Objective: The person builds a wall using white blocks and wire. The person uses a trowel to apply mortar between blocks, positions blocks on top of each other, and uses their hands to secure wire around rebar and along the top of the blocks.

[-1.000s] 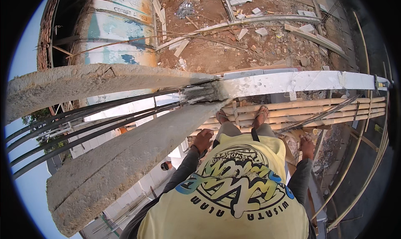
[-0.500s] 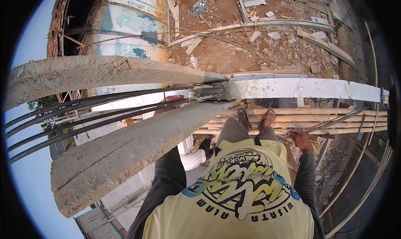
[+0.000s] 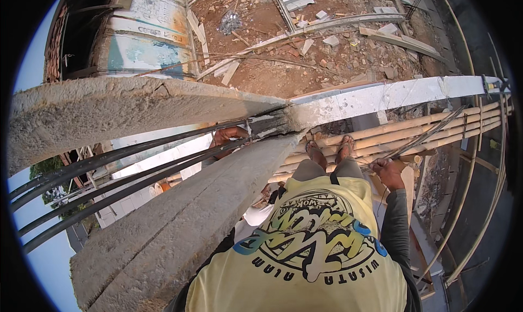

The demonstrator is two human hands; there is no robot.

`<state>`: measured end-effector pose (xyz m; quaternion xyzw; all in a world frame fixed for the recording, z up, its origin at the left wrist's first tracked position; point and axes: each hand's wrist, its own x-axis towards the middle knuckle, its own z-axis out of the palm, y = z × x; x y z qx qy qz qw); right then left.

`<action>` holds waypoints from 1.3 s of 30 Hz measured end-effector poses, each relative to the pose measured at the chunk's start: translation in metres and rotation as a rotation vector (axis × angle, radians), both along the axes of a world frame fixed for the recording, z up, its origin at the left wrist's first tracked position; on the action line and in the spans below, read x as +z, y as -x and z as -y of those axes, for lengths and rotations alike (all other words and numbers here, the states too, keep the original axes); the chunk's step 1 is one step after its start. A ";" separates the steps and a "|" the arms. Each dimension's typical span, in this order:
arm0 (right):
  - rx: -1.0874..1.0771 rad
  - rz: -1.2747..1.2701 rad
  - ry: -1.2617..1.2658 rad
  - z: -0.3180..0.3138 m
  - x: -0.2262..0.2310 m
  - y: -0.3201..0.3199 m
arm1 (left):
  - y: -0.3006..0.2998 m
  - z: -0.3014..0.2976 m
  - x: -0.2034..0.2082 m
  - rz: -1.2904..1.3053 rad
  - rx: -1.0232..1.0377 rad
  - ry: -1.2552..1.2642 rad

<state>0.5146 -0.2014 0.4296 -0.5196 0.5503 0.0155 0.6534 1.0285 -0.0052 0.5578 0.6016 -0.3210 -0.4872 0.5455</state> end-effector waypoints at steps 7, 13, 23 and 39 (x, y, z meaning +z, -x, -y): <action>0.320 0.171 0.153 0.000 0.086 -0.065 | -0.018 0.038 -0.041 -0.002 -0.343 -0.189; 0.489 0.134 0.455 -0.004 0.091 -0.077 | -0.032 0.034 -0.101 0.233 -0.399 -0.255; -0.178 -0.363 0.466 -0.049 0.011 0.036 | 0.020 0.072 -0.026 -0.108 -0.498 -0.154; -1.465 -0.049 0.280 -0.118 0.011 0.187 | 0.003 0.075 -0.063 -0.122 -0.586 -0.052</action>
